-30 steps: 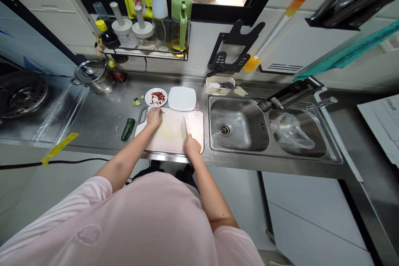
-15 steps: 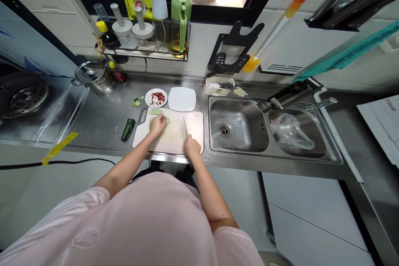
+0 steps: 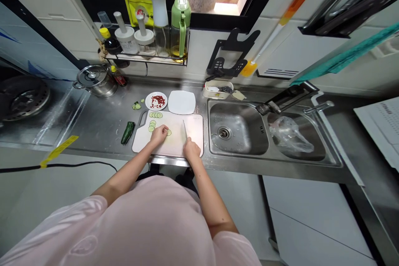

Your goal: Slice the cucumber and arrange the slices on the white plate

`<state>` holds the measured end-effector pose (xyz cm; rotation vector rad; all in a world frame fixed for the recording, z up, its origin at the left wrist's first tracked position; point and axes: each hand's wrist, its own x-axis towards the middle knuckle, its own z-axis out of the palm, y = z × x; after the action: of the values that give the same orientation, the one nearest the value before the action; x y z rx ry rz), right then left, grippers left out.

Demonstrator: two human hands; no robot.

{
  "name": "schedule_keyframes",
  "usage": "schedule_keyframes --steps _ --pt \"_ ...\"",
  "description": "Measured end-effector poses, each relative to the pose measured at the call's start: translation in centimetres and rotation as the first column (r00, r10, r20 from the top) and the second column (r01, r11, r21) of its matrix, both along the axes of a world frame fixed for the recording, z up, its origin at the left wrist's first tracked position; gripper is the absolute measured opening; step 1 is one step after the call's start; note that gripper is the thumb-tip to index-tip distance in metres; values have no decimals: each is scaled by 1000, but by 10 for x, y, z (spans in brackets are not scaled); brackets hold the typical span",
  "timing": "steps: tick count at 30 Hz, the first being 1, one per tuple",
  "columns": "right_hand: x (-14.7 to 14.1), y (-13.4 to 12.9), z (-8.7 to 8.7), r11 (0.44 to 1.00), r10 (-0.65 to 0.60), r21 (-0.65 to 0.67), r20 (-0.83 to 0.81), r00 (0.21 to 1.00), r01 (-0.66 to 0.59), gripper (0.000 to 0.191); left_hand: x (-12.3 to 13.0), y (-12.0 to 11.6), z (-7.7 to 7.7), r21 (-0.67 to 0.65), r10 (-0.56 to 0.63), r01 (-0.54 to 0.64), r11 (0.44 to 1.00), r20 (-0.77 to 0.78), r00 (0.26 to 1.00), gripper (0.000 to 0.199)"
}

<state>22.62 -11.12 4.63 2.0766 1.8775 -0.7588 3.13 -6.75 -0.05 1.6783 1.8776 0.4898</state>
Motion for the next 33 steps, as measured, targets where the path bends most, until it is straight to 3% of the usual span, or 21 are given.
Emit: schedule_keyframes --steps 6,33 --pt "-1 -1 2 1000 2 12 10 1000 -3 27 3 -4 0 92 -43 49 995 -68 997 20" --pt "0 0 2 1000 12 1 2 1000 -12 30 -2 1 -10 107 7 -6 994 -14 1000 23"
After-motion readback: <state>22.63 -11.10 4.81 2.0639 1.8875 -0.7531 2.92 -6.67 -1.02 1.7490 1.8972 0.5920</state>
